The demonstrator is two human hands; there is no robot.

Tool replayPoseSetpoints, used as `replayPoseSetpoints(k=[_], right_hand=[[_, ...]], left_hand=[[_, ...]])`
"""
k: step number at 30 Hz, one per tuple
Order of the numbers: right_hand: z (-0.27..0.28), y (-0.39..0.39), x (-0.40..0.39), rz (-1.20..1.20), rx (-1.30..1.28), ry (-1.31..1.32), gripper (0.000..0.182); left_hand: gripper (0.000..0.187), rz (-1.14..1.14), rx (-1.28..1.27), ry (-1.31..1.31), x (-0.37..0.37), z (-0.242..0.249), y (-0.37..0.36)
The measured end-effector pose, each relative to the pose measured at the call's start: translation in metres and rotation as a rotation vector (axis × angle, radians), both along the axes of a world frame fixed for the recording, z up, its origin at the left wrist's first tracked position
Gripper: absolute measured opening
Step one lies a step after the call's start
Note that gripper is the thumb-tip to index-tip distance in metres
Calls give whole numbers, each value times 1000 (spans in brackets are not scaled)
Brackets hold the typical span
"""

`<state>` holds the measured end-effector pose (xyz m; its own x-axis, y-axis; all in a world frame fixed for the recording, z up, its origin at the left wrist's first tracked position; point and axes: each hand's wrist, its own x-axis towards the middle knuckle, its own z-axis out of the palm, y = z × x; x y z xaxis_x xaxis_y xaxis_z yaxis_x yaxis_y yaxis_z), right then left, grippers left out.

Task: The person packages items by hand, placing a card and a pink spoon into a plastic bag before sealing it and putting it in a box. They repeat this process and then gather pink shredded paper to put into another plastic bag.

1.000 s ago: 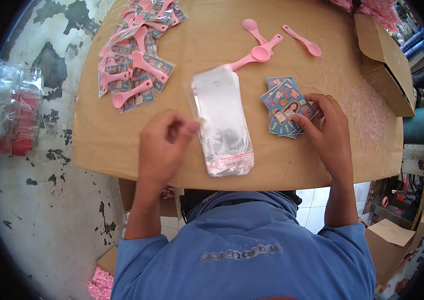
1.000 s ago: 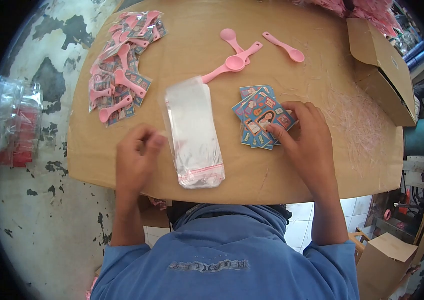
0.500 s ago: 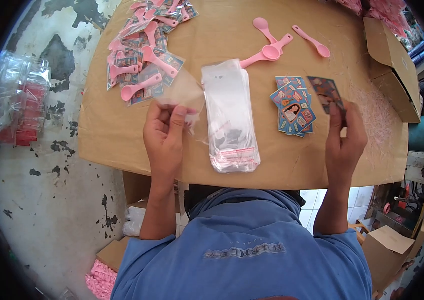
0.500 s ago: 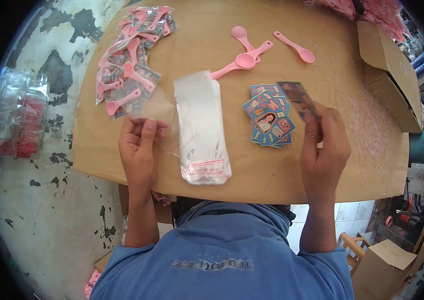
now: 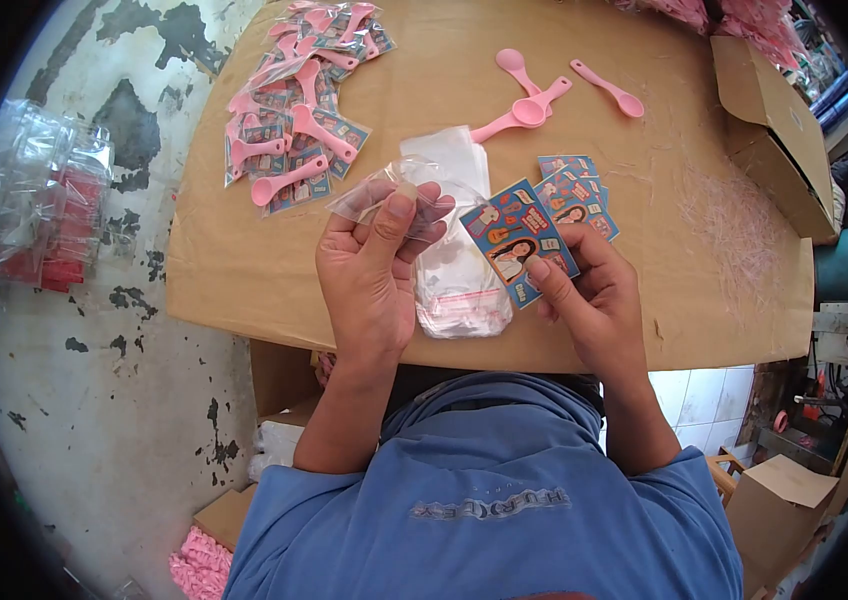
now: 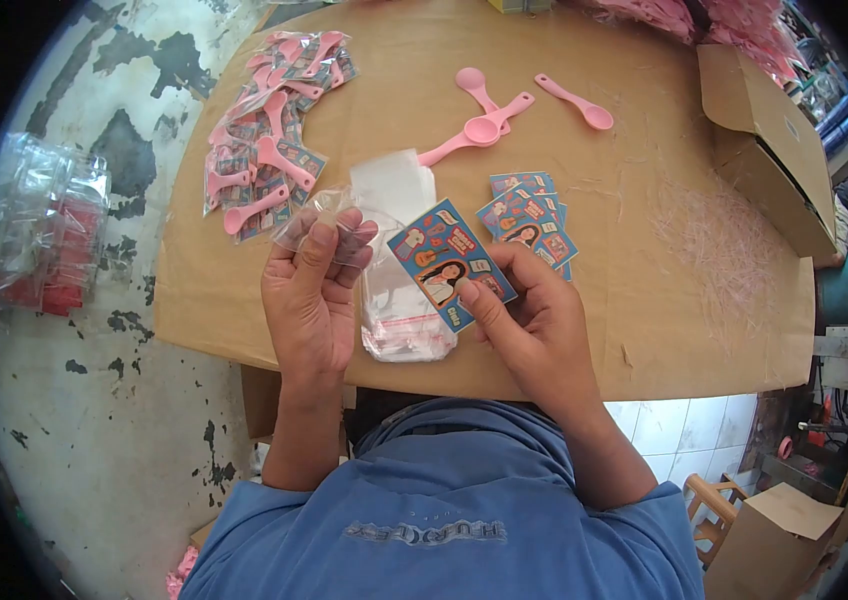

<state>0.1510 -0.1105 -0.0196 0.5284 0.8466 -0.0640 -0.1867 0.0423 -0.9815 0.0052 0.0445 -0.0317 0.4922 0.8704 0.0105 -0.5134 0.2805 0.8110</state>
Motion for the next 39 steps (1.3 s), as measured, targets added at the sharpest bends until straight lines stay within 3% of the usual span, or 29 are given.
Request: replayPoseSetpoints(k=[4,8,17,24,27,30,33,39], right_hand=[[3,-2,4,-24,41,-3,21],[-3,-6,11,-183,28,-177,20],[6,-7,1,-24,115,44,20],[3,2,1,74,-32,-233,19],[10,0,12,204,-105,-192,22],[13,3,14,115,35,-12,22],[5,0,24,54,23,-14,20],[9,4,25,156,-5,-37,17]], left_hand=[[21,-25,-84,-17,5,9,-8],[23,3,-51,-35,3,11,-10],[22,34,63,38,11,11,-23],[25,-30,-1,-21,17,12,-28],[25,-69,7,-15,16,9,-24],[25,-91,8,-26,16,4,-22],[25,-59,0,-25,17,10,-22],[25,-90,53,-9,17,3,-20]])
